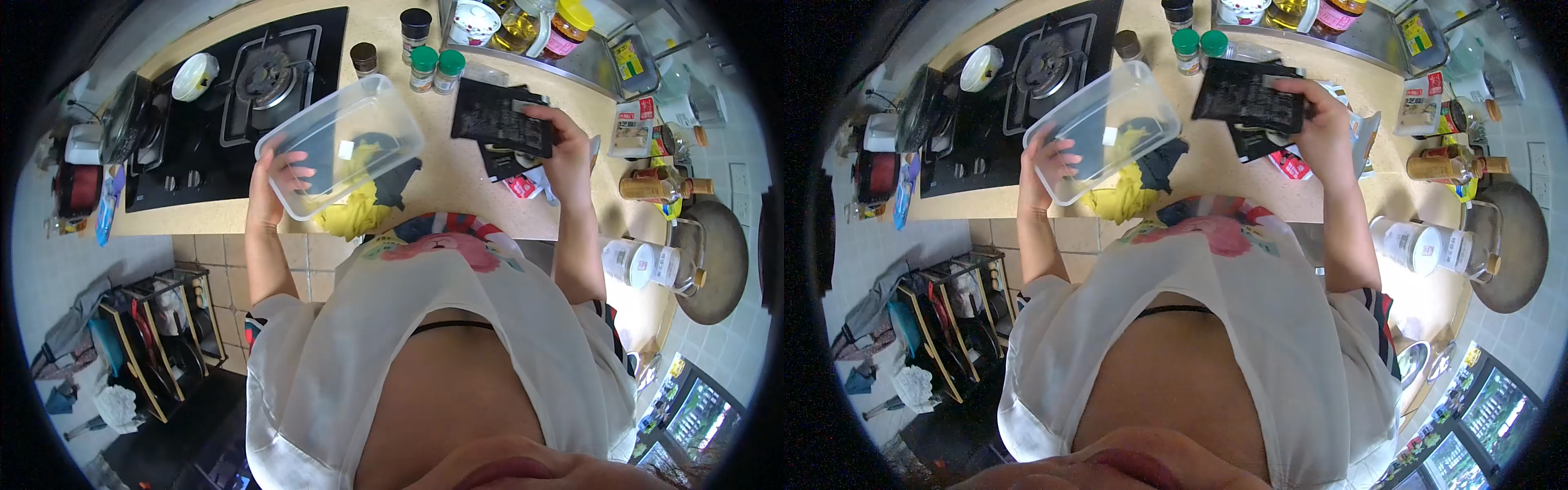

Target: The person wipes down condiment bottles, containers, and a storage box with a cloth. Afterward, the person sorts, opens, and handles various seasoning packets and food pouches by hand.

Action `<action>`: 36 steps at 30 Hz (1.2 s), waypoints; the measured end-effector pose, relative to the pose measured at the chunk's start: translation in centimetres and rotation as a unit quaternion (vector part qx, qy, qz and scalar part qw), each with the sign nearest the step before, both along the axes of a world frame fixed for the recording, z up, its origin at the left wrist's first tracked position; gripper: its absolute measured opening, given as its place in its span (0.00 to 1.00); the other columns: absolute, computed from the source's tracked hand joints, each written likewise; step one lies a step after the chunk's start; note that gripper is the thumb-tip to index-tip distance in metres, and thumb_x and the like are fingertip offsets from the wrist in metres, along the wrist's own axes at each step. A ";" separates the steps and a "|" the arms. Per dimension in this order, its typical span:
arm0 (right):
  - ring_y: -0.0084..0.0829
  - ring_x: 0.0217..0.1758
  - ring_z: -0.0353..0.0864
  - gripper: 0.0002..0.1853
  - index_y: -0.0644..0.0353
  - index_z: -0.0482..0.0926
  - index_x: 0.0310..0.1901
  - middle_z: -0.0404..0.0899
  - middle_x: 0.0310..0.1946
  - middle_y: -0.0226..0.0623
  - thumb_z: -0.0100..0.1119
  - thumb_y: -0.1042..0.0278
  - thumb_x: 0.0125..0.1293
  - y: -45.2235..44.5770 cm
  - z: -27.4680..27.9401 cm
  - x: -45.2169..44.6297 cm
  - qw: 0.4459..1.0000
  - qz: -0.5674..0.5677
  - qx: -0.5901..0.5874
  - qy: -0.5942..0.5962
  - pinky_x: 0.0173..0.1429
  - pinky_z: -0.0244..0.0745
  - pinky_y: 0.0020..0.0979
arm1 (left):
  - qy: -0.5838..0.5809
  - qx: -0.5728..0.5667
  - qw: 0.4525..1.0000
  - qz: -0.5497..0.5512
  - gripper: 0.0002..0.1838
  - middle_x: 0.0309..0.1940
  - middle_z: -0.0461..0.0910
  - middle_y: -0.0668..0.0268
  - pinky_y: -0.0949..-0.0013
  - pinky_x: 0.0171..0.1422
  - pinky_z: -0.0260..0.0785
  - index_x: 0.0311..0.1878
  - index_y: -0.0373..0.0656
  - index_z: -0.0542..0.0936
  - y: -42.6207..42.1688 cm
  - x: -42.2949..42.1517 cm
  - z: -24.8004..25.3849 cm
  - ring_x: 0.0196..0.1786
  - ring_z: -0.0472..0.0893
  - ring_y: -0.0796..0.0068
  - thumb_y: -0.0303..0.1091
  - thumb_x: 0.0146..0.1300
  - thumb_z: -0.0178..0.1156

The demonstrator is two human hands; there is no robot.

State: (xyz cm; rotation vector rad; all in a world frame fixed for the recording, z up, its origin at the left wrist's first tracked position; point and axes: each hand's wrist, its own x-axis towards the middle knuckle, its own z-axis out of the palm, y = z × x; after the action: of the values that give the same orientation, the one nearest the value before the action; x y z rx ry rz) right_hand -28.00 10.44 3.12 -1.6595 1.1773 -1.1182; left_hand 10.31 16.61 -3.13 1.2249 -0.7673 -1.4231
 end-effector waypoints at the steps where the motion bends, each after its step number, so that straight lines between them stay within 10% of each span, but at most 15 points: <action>1: 0.20 0.39 0.76 0.17 0.63 0.76 0.42 0.79 0.37 0.32 0.52 0.90 0.49 -0.2 0.6 0.5 0.998 0.045 0.011 -0.029 0.46 0.70 0.21 | -0.005 0.004 1.000 -0.021 0.35 0.38 0.75 0.56 0.68 0.33 0.74 0.61 0.42 0.60 -0.6 -0.7 0.1 0.33 0.79 0.65 0.57 0.57 0.48; 14: 0.33 0.41 0.72 0.26 0.65 0.70 0.51 0.66 0.42 0.41 0.60 0.82 0.45 0.2 1.1 0.6 0.971 0.133 0.085 0.178 0.42 0.71 0.29 | -0.041 0.087 0.986 -0.134 0.32 0.47 0.71 0.59 0.69 0.34 0.73 0.61 0.44 0.60 -4.0 -8.5 -1.1 0.40 0.77 0.67 0.52 0.58 0.50; 21: 0.40 0.39 0.72 0.24 0.63 0.72 0.48 0.69 0.38 0.44 0.60 0.78 0.44 -0.1 -3.8 -0.8 0.967 -0.020 -0.010 0.255 0.44 0.69 0.31 | -0.082 0.069 0.983 -0.152 0.28 0.49 0.68 0.59 0.68 0.35 0.74 0.59 0.40 0.63 -8.1 -10.2 -0.5 0.47 0.71 0.69 0.47 0.60 0.48; 25: 0.48 0.43 0.72 0.23 0.62 0.70 0.48 0.70 0.41 0.49 0.53 0.83 0.46 -0.7 -5.9 -1.2 0.954 -0.049 -0.088 0.284 0.47 0.69 0.36 | -0.075 0.081 0.979 -0.174 0.31 0.54 0.66 0.59 0.63 0.52 0.68 0.61 0.41 0.60 -9.5 -11.4 -2.8 0.53 0.68 0.66 0.55 0.63 0.43; 29: 0.51 0.45 0.72 0.28 0.60 0.62 0.54 0.72 0.41 0.53 0.48 0.84 0.47 -1.0 -5.3 -0.8 0.941 -0.078 -0.115 0.308 0.48 0.69 0.40 | -0.151 -0.064 0.979 -0.123 0.29 0.54 0.67 0.57 0.67 0.59 0.61 0.60 0.38 0.63 -9.5 -12.6 -5.9 0.55 0.68 0.66 0.51 0.65 0.45; 34: 0.53 0.40 0.75 0.33 0.58 0.55 0.58 0.75 0.36 0.55 0.49 0.84 0.47 -2.0 -5.9 -1.0 0.945 -0.095 -0.023 0.313 0.44 0.71 0.43 | -0.564 -0.359 0.741 0.066 0.17 0.43 0.73 0.49 0.63 0.53 0.65 0.49 0.37 0.72 -8.1 -14.7 -2.0 0.47 0.73 0.52 0.36 0.58 0.54; 36: 0.53 0.39 0.75 0.33 0.58 0.54 0.58 0.76 0.36 0.55 0.50 0.84 0.47 -2.4 -6.4 -0.9 0.944 -0.101 -0.028 0.312 0.43 0.71 0.42 | -0.464 -0.308 0.828 -0.056 0.17 0.43 0.73 0.50 0.64 0.51 0.66 0.49 0.37 0.71 -7.5 -16.8 -0.1 0.45 0.74 0.54 0.33 0.58 0.54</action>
State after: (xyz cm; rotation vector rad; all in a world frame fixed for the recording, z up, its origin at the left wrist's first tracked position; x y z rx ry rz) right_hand -28.91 8.04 -3.27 -2.0508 1.7558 -0.7551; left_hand -6.46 9.09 -3.23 1.3085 -1.8197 -0.4681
